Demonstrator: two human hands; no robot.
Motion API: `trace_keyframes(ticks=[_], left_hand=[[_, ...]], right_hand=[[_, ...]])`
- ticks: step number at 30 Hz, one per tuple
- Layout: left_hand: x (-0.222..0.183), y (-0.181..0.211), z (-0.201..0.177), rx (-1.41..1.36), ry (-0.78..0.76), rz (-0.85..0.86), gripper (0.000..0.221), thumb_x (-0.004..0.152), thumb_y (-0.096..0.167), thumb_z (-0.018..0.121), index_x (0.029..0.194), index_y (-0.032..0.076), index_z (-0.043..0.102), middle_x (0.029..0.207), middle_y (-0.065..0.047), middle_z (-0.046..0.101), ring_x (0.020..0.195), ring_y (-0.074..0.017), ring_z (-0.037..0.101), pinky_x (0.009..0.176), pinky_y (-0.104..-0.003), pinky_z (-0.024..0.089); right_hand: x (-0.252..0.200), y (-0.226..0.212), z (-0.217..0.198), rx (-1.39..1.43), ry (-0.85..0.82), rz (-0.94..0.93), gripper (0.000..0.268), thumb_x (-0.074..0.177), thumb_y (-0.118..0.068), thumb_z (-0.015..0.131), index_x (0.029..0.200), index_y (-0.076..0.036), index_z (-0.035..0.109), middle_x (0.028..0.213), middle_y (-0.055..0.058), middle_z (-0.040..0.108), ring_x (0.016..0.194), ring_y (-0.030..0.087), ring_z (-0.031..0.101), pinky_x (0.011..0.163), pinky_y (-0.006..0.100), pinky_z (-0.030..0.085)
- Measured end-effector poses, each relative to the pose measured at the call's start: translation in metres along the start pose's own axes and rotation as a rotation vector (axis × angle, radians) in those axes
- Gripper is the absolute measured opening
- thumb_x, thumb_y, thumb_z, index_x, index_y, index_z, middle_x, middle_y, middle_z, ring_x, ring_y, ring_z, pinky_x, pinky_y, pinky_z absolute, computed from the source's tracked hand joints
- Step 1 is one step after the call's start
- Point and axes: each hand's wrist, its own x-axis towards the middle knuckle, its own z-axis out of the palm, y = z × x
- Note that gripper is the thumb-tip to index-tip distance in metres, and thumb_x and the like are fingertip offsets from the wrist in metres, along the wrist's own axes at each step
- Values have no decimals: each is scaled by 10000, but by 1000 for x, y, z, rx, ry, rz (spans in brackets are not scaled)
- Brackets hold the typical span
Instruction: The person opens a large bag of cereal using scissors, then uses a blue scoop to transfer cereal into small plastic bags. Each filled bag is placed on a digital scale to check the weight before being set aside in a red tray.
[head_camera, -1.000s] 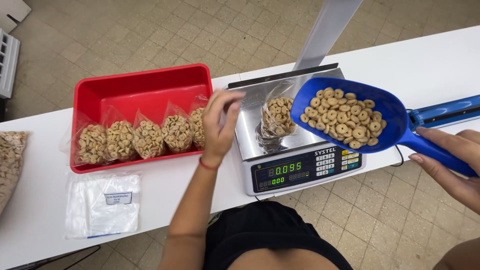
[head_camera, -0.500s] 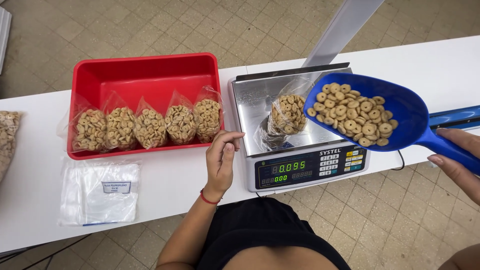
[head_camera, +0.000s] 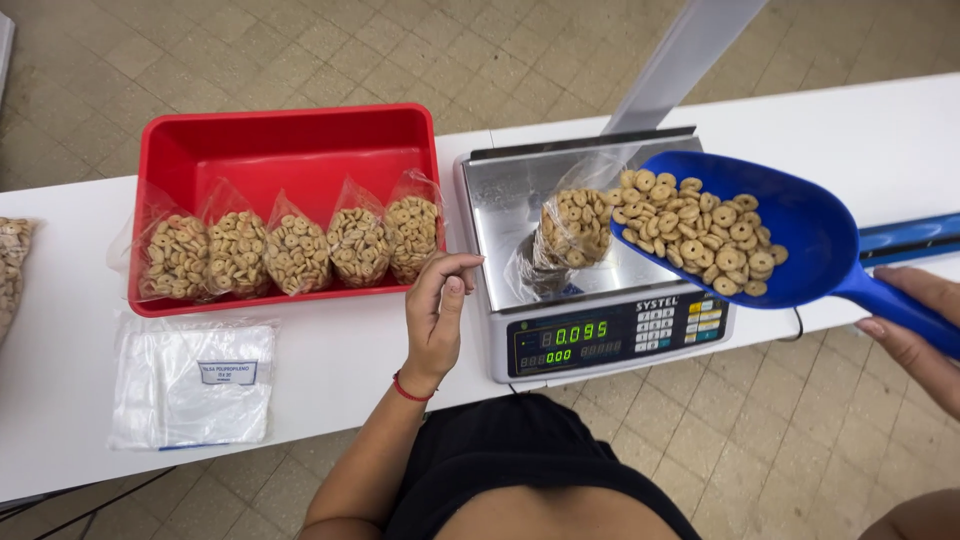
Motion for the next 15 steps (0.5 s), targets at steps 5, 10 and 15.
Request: trace_keyframes(ticks=[5, 10, 15], left_hand=[[6, 1, 3, -3, -14, -2, 372, 1111, 304, 403, 1177, 33, 648, 857, -42, 563, 830, -163, 559, 784, -298, 482], [7, 4, 4, -12, -25, 9, 371, 1110, 309, 407, 1177, 35, 649, 855, -43, 558, 830, -161, 546, 798, -299, 475], [3, 5, 0, 0, -2, 20, 386, 1110, 316, 406, 1165, 18, 645, 853, -52, 559, 819, -167, 553, 773, -300, 475]], right_hand=[[3, 17, 7, -43, -34, 51, 666, 901, -282, 673, 1512, -32, 591, 1405, 232, 648, 1151, 404, 675, 1030, 493, 537], [-2, 9, 5, 45, -16, 98, 646, 907, -268, 677, 1495, -9, 609, 1373, 232, 660, 1112, 387, 680, 998, 469, 542], [-8, 38, 21, 123, -18, 138, 638, 941, -260, 648, 1495, 50, 585, 1316, 248, 663, 1120, 399, 657, 988, 481, 524]])
